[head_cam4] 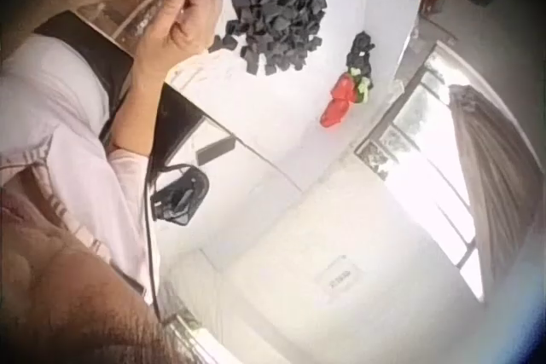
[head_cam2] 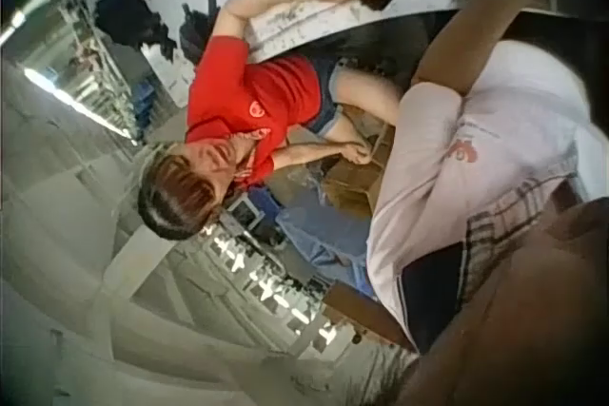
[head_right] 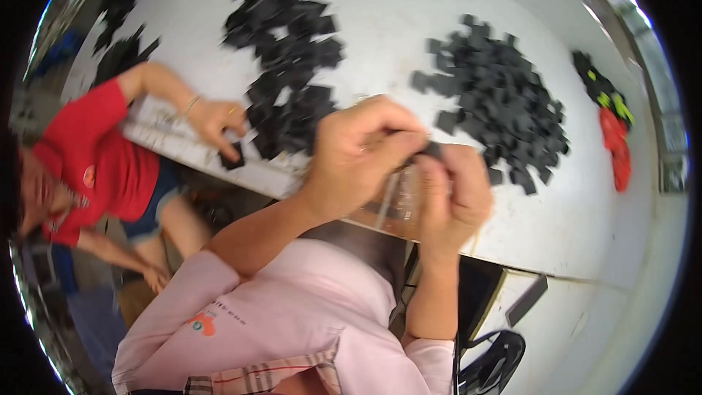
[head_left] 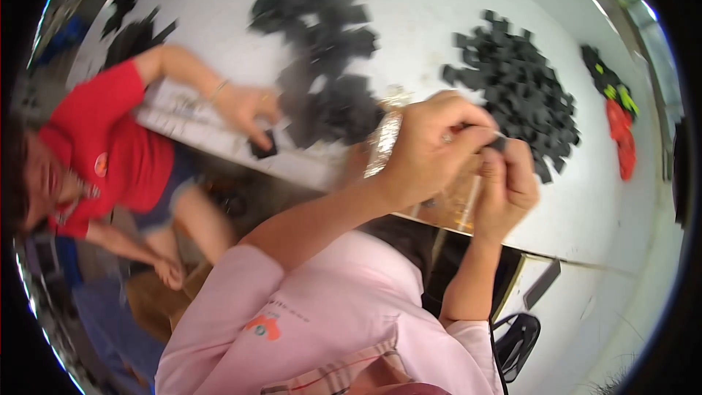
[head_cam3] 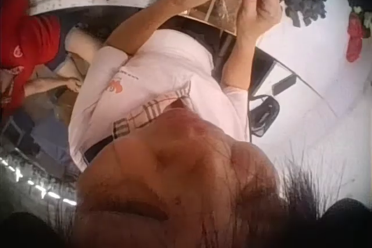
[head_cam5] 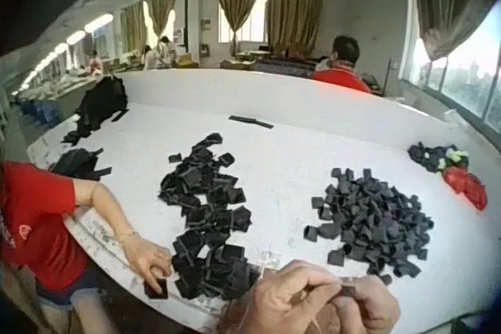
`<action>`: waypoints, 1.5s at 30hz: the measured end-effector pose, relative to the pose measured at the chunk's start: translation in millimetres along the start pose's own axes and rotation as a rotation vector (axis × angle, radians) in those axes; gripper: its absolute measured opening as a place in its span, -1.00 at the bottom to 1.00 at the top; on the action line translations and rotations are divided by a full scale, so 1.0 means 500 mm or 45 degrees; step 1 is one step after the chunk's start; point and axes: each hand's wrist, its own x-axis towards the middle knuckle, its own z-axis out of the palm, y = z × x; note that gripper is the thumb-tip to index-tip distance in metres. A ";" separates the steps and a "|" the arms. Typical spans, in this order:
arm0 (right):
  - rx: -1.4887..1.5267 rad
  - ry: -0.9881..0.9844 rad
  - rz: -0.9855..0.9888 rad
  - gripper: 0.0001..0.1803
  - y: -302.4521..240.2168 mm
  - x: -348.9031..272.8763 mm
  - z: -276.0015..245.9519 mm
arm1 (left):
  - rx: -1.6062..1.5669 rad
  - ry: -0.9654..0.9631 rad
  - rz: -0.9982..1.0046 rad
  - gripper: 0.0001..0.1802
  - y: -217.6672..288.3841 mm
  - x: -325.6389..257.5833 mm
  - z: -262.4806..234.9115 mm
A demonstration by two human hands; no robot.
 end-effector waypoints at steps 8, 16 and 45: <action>0.161 -0.077 0.010 -0.90 -0.016 0.016 -0.023 | -0.291 -0.030 -0.171 -0.95 -0.005 -0.008 0.004; 0.112 0.015 -0.171 -0.93 0.014 0.007 -0.004 | -0.205 -0.046 -0.047 -0.96 -0.014 -0.014 0.003; -0.289 0.431 -0.190 -0.84 -0.034 -0.054 -0.001 | 1.115 0.809 -0.226 -0.74 -0.107 -0.216 -0.351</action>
